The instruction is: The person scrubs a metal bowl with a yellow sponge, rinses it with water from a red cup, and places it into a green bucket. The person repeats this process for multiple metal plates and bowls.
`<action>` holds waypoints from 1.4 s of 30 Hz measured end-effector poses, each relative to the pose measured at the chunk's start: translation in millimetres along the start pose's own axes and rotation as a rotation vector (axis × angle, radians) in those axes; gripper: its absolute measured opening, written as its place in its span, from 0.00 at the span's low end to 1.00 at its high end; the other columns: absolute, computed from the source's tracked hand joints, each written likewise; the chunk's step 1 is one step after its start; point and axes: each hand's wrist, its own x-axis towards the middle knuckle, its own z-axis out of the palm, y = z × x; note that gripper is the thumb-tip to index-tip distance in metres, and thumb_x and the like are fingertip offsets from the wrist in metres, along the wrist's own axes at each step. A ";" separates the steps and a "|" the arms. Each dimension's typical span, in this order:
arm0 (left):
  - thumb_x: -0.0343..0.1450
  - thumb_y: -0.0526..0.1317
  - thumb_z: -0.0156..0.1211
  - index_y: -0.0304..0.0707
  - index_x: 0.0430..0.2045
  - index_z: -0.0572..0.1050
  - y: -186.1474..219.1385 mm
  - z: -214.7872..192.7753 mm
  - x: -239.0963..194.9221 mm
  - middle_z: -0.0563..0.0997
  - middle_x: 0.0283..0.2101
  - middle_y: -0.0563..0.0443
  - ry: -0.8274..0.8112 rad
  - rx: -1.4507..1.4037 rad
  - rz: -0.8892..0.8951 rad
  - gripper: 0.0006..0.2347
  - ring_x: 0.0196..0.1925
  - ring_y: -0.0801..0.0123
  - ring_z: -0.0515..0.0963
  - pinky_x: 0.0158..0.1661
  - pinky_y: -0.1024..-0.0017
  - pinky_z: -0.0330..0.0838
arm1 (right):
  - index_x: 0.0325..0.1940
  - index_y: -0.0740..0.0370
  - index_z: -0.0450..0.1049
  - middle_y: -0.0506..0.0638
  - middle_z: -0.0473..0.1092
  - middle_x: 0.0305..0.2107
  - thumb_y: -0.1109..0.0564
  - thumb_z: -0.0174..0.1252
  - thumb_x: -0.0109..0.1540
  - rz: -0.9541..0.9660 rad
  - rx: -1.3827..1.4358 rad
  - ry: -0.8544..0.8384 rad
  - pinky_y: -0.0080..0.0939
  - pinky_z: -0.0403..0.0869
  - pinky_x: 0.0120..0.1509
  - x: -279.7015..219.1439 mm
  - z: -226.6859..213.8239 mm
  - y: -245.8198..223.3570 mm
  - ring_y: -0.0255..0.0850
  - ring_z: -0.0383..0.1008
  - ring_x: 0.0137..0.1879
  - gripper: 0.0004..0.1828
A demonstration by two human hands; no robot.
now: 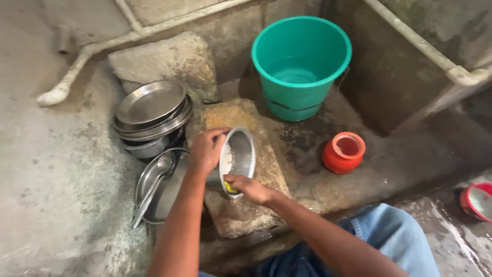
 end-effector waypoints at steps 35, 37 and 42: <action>0.75 0.48 0.62 0.28 0.37 0.82 -88.1 16.4 -98.1 0.75 0.27 0.56 0.203 -0.564 -0.530 0.16 0.30 0.76 0.69 0.34 0.69 0.66 | 0.63 0.51 0.73 0.60 0.73 0.57 0.44 0.39 0.65 0.331 -1.073 -0.491 0.57 0.68 0.65 -11.0 20.4 -96.2 0.56 0.73 0.61 0.27; 0.74 0.50 0.60 0.29 0.36 0.82 -86.2 15.2 -85.1 0.77 0.27 0.55 0.194 -0.549 -0.530 0.17 0.31 0.76 0.70 0.35 0.69 0.68 | 0.67 0.49 0.69 0.55 0.67 0.64 0.43 0.39 0.65 0.318 -1.017 -0.497 0.54 0.64 0.69 -6.6 14.9 -99.6 0.54 0.69 0.66 0.29; 0.75 0.53 0.54 0.28 0.37 0.81 -83.0 18.8 -83.6 0.81 0.29 0.49 0.186 -0.538 -0.518 0.21 0.35 0.73 0.74 0.39 0.69 0.71 | 0.74 0.53 0.60 0.55 0.49 0.76 0.42 0.39 0.69 0.213 -0.868 -0.523 0.48 0.60 0.74 -6.9 20.4 -104.0 0.51 0.59 0.75 0.30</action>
